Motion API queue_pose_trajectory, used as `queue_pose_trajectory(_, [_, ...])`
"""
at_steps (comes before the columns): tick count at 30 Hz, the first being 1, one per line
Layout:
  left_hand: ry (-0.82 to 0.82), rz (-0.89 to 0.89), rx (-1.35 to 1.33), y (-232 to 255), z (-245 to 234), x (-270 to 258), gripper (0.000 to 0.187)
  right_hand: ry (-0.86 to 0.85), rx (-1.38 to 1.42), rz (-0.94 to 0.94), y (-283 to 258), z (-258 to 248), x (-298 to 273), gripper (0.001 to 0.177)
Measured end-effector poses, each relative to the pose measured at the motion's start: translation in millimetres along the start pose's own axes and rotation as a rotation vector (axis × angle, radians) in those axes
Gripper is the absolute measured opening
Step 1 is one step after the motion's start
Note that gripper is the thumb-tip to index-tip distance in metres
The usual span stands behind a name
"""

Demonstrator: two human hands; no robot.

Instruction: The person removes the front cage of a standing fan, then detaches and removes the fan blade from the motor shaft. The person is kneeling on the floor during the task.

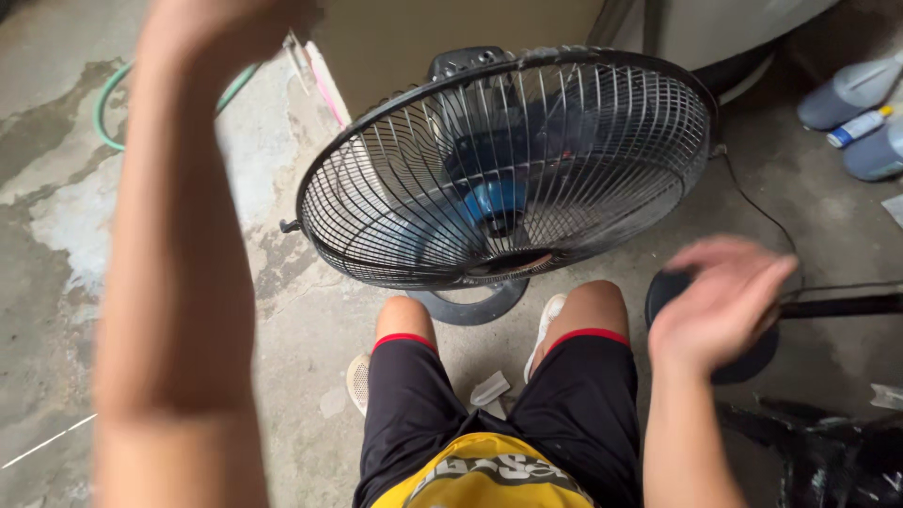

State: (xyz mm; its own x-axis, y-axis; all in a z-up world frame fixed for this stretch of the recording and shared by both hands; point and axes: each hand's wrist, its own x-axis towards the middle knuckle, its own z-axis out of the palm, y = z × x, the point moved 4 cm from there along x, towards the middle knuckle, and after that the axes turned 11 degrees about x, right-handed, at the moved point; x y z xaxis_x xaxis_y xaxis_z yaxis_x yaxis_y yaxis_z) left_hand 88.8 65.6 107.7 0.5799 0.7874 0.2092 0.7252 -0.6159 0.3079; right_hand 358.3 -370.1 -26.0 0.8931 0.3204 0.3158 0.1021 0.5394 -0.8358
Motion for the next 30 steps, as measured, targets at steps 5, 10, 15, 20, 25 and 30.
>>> queue_pose_trajectory(5, [0.494,0.534,-1.607,-54,11,-213,0.067,-1.215,0.316,0.719,9,67,-83,0.084])
queue_pose_trajectory(10, [-0.334,0.375,-1.781,52,128,-303,0.112,-1.256,0.286,0.691,11,98,-70,0.092])
queue_pose_trajectory(15, [-0.370,0.363,-1.971,97,143,-288,0.093,-1.169,0.292,0.676,-3,103,-62,0.097])
queue_pose_trajectory(20, [-0.371,0.392,-1.960,91,136,-281,0.092,-1.171,0.328,0.634,-7,103,-60,0.097])
queue_pose_trajectory(25, [-0.352,0.390,-1.988,89,138,-280,0.089,-1.174,0.330,0.619,-11,106,-58,0.098])
queue_pose_trajectory(30, [-0.354,0.399,-1.989,89,140,-278,0.089,-1.166,0.331,0.617,-16,109,-55,0.099])
